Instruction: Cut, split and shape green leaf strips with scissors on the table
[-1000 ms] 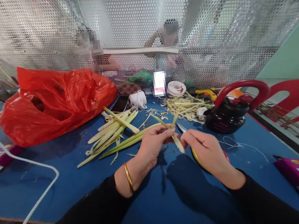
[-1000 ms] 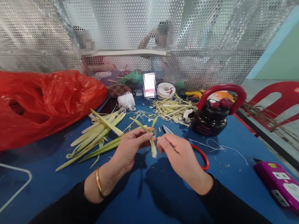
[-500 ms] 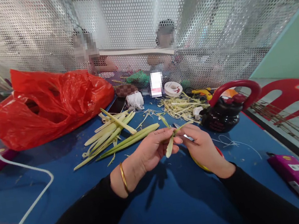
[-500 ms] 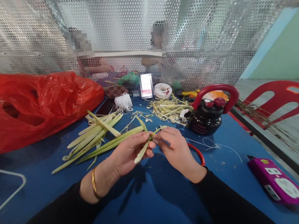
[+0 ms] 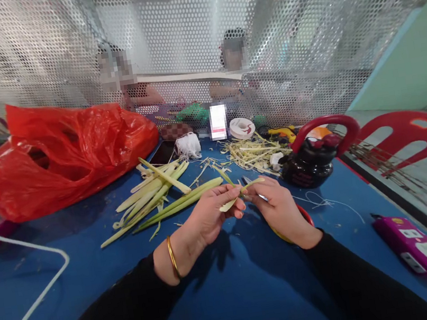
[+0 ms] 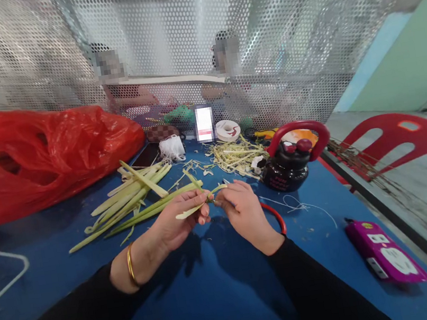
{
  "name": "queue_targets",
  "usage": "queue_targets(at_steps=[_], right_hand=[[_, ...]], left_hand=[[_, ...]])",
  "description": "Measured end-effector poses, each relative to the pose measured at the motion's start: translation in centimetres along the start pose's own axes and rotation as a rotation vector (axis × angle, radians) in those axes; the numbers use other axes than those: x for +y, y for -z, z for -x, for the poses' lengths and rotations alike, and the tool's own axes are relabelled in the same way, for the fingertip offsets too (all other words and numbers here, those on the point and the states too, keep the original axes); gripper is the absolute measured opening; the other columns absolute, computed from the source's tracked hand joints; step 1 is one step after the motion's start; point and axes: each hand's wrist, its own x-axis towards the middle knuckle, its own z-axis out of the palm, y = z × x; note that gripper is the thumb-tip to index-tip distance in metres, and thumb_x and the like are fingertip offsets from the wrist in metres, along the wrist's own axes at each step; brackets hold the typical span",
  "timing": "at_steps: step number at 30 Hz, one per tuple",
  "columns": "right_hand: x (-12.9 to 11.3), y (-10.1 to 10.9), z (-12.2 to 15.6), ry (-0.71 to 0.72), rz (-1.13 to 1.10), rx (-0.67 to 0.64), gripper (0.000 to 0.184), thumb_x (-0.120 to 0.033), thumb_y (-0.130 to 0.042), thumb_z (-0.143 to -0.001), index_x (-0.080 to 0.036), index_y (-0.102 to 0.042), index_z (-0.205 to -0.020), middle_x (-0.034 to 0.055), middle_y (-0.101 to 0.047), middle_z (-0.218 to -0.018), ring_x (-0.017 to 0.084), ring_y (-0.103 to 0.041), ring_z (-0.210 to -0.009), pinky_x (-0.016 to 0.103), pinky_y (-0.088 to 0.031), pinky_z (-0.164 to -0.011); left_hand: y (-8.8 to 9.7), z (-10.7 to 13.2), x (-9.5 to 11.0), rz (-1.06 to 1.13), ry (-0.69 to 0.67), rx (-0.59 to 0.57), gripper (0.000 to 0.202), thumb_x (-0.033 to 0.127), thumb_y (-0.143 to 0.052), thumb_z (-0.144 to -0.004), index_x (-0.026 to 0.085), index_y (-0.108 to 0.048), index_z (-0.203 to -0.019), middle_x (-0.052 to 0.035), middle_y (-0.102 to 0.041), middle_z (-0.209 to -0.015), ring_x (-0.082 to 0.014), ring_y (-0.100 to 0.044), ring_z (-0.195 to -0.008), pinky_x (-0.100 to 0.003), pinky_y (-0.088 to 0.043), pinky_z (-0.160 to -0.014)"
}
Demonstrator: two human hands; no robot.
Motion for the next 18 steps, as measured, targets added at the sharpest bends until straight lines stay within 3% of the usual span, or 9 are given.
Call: queue_targets(at_steps=[11, 18], right_hand=[[0.5, -0.51, 0.04, -0.088, -0.074, -0.022, 0.021, -0.021, -0.054, -0.089, -0.023, -0.063, -0.071, 0.0022, -0.065, -0.073, 0.02, -0.06, -0.078, 0.037, -0.044, -0.084], [-0.09, 0.1, -0.21, -0.269, -0.342, 0.096, 0.021, -0.027, -0.051, -0.088, -0.021, -0.07, -0.088, 0.0077, -0.07, -0.098, 0.024, -0.063, -0.096, 0.039, -0.045, -0.089]], left_hand=[[0.2, -0.53, -0.22, 0.131, 0.099, 0.044, 0.012, 0.022, -0.071, -0.077, 0.013, -0.064, -0.075, 0.0022, -0.06, -0.055, -0.0057, -0.052, -0.044, -0.021, -0.047, -0.056], [-0.4, -0.3, -0.23, -0.071, 0.059, 0.033, 0.032, 0.045, -0.056, -0.088, 0.014, -0.065, -0.09, -0.0097, -0.074, -0.071, -0.0182, -0.069, -0.061, -0.029, -0.053, -0.064]])
